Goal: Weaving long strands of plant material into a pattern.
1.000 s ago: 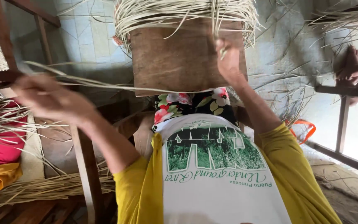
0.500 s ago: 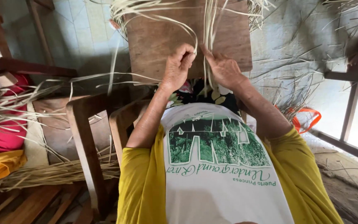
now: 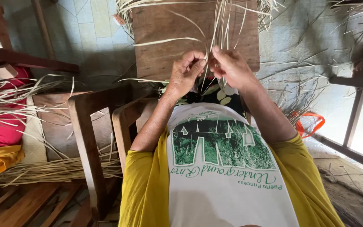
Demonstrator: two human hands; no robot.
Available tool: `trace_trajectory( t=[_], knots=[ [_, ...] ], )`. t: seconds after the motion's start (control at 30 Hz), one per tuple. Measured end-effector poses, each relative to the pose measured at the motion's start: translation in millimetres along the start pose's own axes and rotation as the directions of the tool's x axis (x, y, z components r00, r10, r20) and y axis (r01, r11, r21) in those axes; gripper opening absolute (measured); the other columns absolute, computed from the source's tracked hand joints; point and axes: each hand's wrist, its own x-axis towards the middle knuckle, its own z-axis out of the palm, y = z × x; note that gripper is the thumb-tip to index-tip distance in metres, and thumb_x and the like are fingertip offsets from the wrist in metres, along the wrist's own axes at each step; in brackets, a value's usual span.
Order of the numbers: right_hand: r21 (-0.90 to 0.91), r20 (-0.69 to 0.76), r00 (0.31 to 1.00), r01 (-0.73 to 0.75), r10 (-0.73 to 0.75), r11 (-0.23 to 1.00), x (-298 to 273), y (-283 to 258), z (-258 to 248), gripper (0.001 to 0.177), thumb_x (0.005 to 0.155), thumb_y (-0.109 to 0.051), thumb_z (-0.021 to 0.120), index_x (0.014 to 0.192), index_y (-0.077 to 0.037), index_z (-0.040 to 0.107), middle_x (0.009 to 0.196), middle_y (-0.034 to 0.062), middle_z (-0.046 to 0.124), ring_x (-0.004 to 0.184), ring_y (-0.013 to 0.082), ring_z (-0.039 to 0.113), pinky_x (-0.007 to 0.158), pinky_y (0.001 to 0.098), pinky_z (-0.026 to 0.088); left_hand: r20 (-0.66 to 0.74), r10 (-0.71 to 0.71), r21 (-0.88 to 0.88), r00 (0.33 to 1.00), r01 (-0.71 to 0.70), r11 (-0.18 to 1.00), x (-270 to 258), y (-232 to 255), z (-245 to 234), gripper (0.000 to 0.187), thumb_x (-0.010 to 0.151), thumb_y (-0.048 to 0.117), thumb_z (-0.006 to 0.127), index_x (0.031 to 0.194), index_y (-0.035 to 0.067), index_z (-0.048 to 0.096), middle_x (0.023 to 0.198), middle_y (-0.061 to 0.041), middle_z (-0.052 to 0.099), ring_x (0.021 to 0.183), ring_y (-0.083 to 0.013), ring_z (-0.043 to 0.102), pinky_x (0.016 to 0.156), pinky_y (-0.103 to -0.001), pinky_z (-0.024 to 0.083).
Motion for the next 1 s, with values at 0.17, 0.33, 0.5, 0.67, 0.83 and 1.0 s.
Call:
trace_trajectory(
  t=[0.17, 0.33, 0.5, 0.67, 0.83, 1.0],
  knots=[
    [0.633, 0.147, 0.985, -0.162, 0.088, 0.757, 8, -26, 10, 0.008, 0.099, -0.007, 0.073, 0.105, -0.009, 0.079, 0.089, 0.0005, 0.074, 0.068, 0.0063, 0.061, 0.052, 0.0176, 0.047, 0.110, 0.154, 0.401, 0.982, -0.186, 0.897, -1, 33, 1, 0.009, 0.100, 0.002, 0.066, 0.094, 0.008, 0.064, 0.083, 0.000, 0.061, 0.074, -0.0103, 0.052, 0.067, -0.026, 0.043],
    [0.511, -0.179, 0.983, 0.119, -0.030, 0.851, -2, -67, -9, 0.012, 0.106, -0.006, 0.073, 0.096, -0.010, 0.079, 0.075, 0.0022, 0.070, 0.054, 0.0065, 0.057, 0.045, 0.0191, 0.039, 0.049, 0.126, 0.499, 0.991, -0.134, 0.856, -10, 3, -18, 0.009, 0.098, 0.001, 0.066, 0.093, 0.008, 0.065, 0.085, -0.001, 0.061, 0.077, -0.0136, 0.054, 0.071, -0.029, 0.044],
    [0.342, -0.394, 0.914, 0.048, 0.097, 0.938, -10, -73, -41, 0.022, 0.101, 0.010, 0.073, 0.108, -0.010, 0.074, 0.101, 0.0060, 0.079, 0.079, 0.0132, 0.074, 0.059, 0.0205, 0.060, -0.051, 0.072, 0.555, 0.996, -0.031, 0.831, -13, -13, -36, 0.012, 0.096, 0.002, 0.065, 0.089, 0.011, 0.063, 0.080, 0.002, 0.056, 0.073, -0.0129, 0.049, 0.066, -0.030, 0.041],
    [-0.858, 0.325, 0.906, 0.403, -0.272, 0.317, -44, 22, 1, 0.013, 0.100, -0.009, 0.073, 0.090, 0.000, 0.070, 0.103, 0.0125, 0.061, 0.086, 0.0221, 0.060, 0.054, 0.0259, 0.056, -0.025, 0.003, 0.442, 1.000, 0.009, 0.897, -7, -19, -43, 0.009, 0.097, 0.004, 0.066, 0.089, 0.007, 0.064, 0.082, 0.001, 0.056, 0.073, -0.0106, 0.046, 0.066, -0.027, 0.040],
    [-0.903, 0.403, 0.912, 0.411, 0.081, -0.126, -46, 44, 26, 0.027, 0.088, -0.007, 0.070, 0.115, -0.005, 0.069, 0.122, 0.0124, 0.057, 0.109, 0.0244, 0.055, 0.078, 0.0375, 0.064, 0.005, -0.033, 0.347, 0.999, 0.029, 0.937, -3, -10, -37, 0.018, 0.103, 0.017, 0.066, 0.088, 0.008, 0.060, 0.077, 0.003, 0.049, 0.067, -0.0080, 0.039, 0.060, -0.025, 0.034],
    [-0.915, 0.400, 0.800, 0.381, -0.448, -0.135, -47, 79, 38, 0.011, 0.082, -0.004, 0.066, 0.073, -0.010, 0.067, 0.090, 0.0065, 0.054, 0.092, 0.0271, 0.059, 0.049, 0.0309, 0.049, -0.059, -0.041, 0.277, 0.997, 0.056, 0.959, -8, -56, -55, 0.009, 0.100, 0.007, 0.071, 0.095, 0.000, 0.070, 0.072, -0.007, 0.059, 0.064, -0.0115, 0.059, 0.052, -0.028, 0.055]
  ],
)
